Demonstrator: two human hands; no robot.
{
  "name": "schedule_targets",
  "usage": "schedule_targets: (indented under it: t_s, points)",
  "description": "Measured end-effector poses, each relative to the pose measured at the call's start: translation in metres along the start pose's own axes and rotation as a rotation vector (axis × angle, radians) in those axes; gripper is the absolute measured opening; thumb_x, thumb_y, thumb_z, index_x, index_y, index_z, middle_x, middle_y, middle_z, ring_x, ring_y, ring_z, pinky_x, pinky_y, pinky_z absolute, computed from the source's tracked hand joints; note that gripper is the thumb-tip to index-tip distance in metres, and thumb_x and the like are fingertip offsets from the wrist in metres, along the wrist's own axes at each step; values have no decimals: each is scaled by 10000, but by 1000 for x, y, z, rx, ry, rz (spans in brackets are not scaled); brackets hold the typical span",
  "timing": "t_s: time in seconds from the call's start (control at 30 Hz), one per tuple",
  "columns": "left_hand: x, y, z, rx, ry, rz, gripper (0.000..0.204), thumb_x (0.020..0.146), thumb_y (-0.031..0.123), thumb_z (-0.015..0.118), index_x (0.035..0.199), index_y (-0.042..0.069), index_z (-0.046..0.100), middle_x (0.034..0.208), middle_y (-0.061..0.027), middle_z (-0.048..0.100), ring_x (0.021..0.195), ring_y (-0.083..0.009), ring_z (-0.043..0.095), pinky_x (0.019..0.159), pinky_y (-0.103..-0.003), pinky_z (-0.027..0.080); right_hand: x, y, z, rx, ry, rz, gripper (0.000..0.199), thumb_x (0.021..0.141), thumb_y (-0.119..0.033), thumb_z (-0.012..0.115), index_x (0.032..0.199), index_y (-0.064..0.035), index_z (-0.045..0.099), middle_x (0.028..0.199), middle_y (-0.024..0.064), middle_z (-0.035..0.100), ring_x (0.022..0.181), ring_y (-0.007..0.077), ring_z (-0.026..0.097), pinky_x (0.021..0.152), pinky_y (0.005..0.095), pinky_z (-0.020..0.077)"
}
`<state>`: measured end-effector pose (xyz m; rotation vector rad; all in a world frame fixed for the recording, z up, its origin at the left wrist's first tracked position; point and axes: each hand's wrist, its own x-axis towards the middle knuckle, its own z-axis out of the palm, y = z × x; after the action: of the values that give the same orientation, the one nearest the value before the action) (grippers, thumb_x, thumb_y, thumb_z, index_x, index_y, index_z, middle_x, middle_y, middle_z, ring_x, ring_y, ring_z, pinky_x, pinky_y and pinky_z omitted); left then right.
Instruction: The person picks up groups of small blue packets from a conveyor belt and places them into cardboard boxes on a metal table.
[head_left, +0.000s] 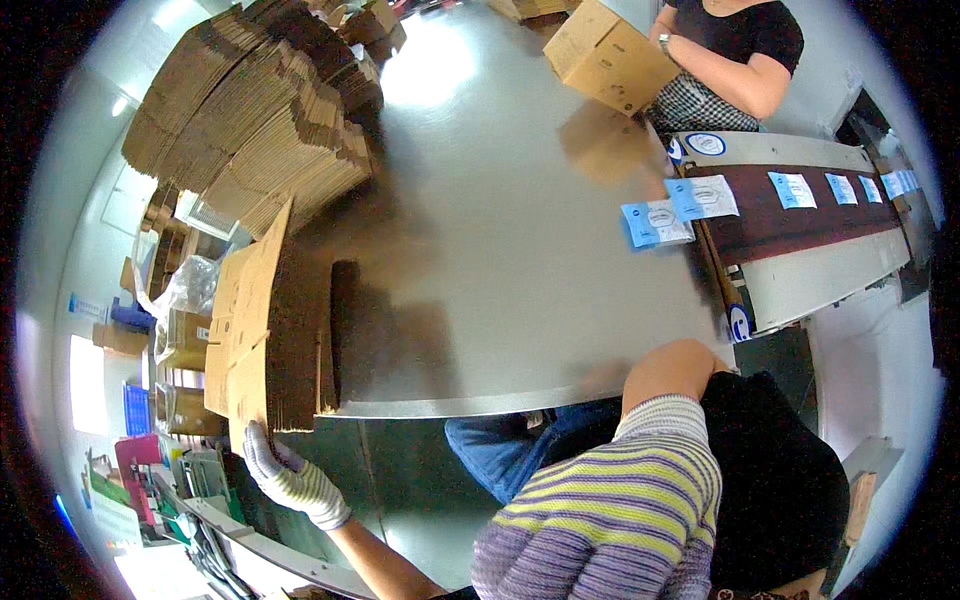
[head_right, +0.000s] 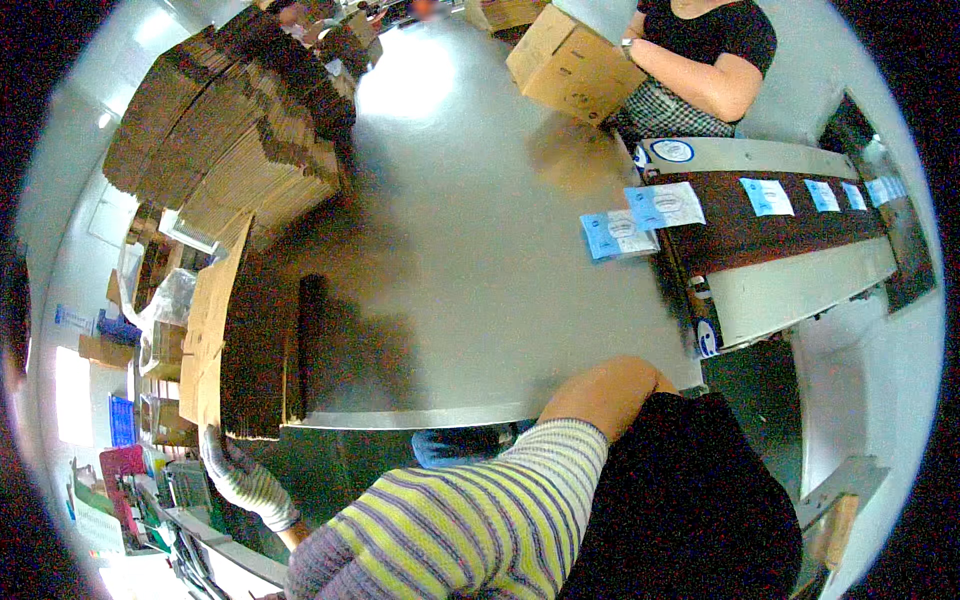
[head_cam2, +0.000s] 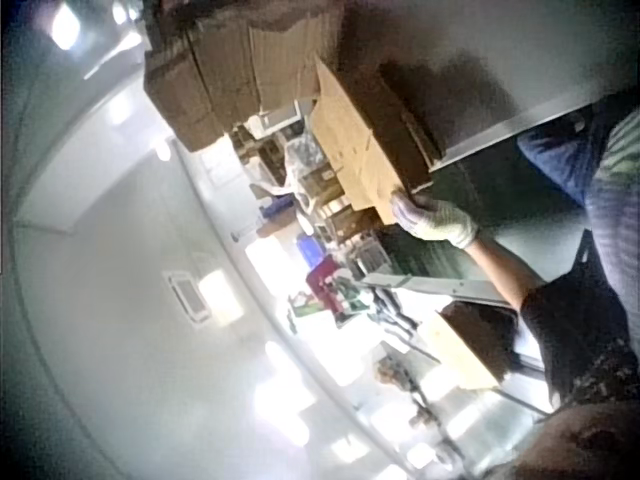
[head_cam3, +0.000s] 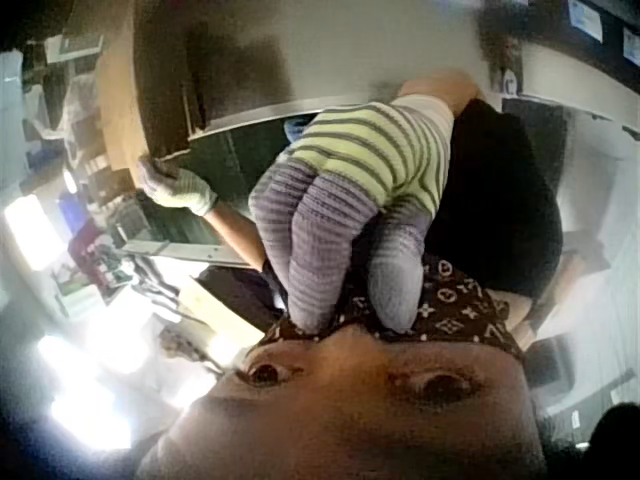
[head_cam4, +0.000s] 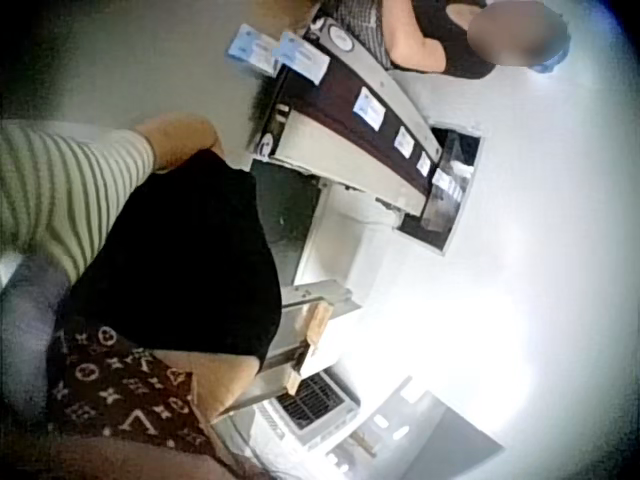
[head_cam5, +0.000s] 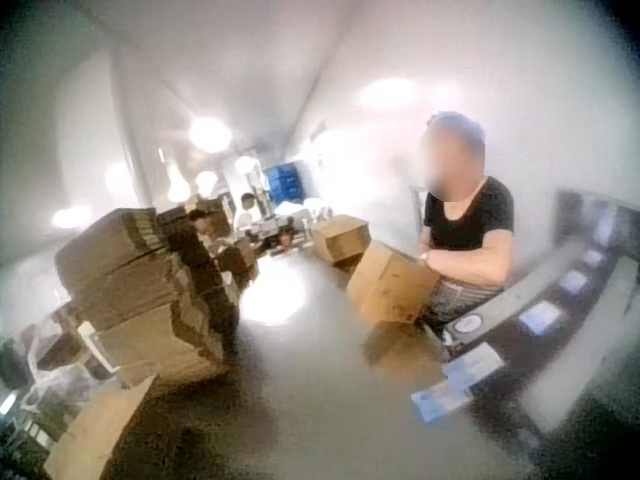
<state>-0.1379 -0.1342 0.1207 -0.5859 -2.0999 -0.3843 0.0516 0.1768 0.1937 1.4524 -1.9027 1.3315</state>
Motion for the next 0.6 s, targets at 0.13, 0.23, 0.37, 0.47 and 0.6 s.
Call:
schedule_targets:
  t_s: [0.13,0.23,0.37,0.47,0.6]
  points:
    - [-2,38,-13,-142,54,-57,302,939,48,531,1235,-8,556,1213,-122,614,1092,-210,583,969,-325,448,2,-4,0,-16,-10,-3,267,957,-276,494,1004,-33,594,942,98,618,940,225,587,842,336,468]
    - [-8,62,-17,-424,69,-131,305,940,49,527,1238,-9,555,1208,-109,618,1088,-206,584,966,-332,452,2,-1,1,-15,-11,4,267,958,-277,492,996,-35,597,932,94,621,932,222,589,836,332,471]
    - [-17,81,-19,-528,2,-214,284,956,121,528,1203,-11,577,1195,-130,621,1091,-257,588,979,-366,441,2,-3,-3,-19,-10,11,266,960,-277,488,985,-37,601,918,89,625,922,218,592,828,328,474]
    - [-20,101,-17,-697,-26,-289,272,962,114,521,1199,-11,568,1162,-146,628,1069,-251,597,955,-357,461,2,-4,0,-21,3,18,267,961,-278,486,977,-40,605,908,85,627,914,215,595,822,325,477]
    - [-30,102,-17,-767,-65,-252,254,966,133,521,1167,-20,550,1138,-145,622,1031,-221,605,919,-332,484,1,0,-3,-27,25,31,268,963,-278,482,967,-42,609,895,80,631,903,211,598,814,320,480]
